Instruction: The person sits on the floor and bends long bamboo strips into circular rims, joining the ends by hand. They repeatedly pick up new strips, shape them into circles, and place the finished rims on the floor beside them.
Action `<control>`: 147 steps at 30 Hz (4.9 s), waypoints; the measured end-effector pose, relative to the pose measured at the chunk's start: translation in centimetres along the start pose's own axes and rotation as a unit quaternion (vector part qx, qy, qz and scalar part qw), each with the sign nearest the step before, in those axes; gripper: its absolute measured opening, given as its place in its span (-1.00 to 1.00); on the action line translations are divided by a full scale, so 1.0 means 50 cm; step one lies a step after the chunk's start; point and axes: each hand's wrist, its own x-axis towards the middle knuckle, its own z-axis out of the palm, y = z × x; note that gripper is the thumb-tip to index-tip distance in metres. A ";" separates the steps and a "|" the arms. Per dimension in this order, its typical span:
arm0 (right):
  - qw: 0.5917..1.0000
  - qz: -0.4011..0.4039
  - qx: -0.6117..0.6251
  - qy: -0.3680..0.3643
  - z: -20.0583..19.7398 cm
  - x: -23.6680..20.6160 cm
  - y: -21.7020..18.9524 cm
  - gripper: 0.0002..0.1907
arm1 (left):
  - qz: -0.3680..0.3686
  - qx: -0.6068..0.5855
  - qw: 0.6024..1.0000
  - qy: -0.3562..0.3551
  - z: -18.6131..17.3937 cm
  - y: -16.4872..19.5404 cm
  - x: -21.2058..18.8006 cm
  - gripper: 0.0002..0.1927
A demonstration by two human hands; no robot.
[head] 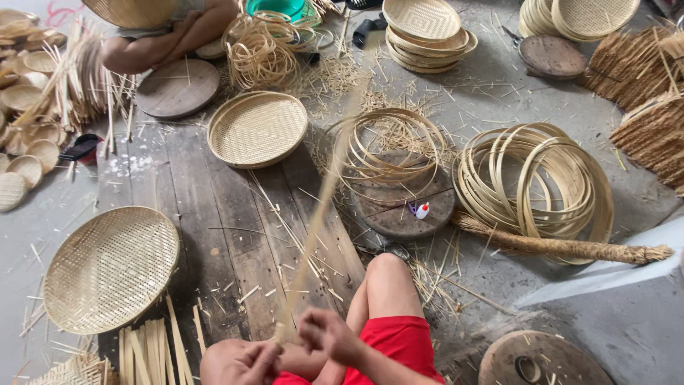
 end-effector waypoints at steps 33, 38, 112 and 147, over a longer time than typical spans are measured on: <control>0.976 0.020 0.216 -0.019 0.030 0.027 0.021 -0.67 | 0.136 -0.105 0.923 0.343 -0.102 0.034 -0.082 -0.80; 0.996 -0.006 0.000 -0.093 0.032 0.006 0.031 -0.80 | 0.217 0.128 0.782 0.570 -0.395 0.099 -0.162 -0.72; 0.945 -0.201 -0.239 0.094 0.057 0.138 -0.038 -0.97 | 0.047 -0.396 0.915 0.056 -0.052 0.067 0.056 -0.62; 0.952 -0.097 -0.255 -0.139 -0.024 0.017 -0.036 -0.63 | 0.371 0.019 0.865 0.336 -0.057 0.073 0.029 -0.81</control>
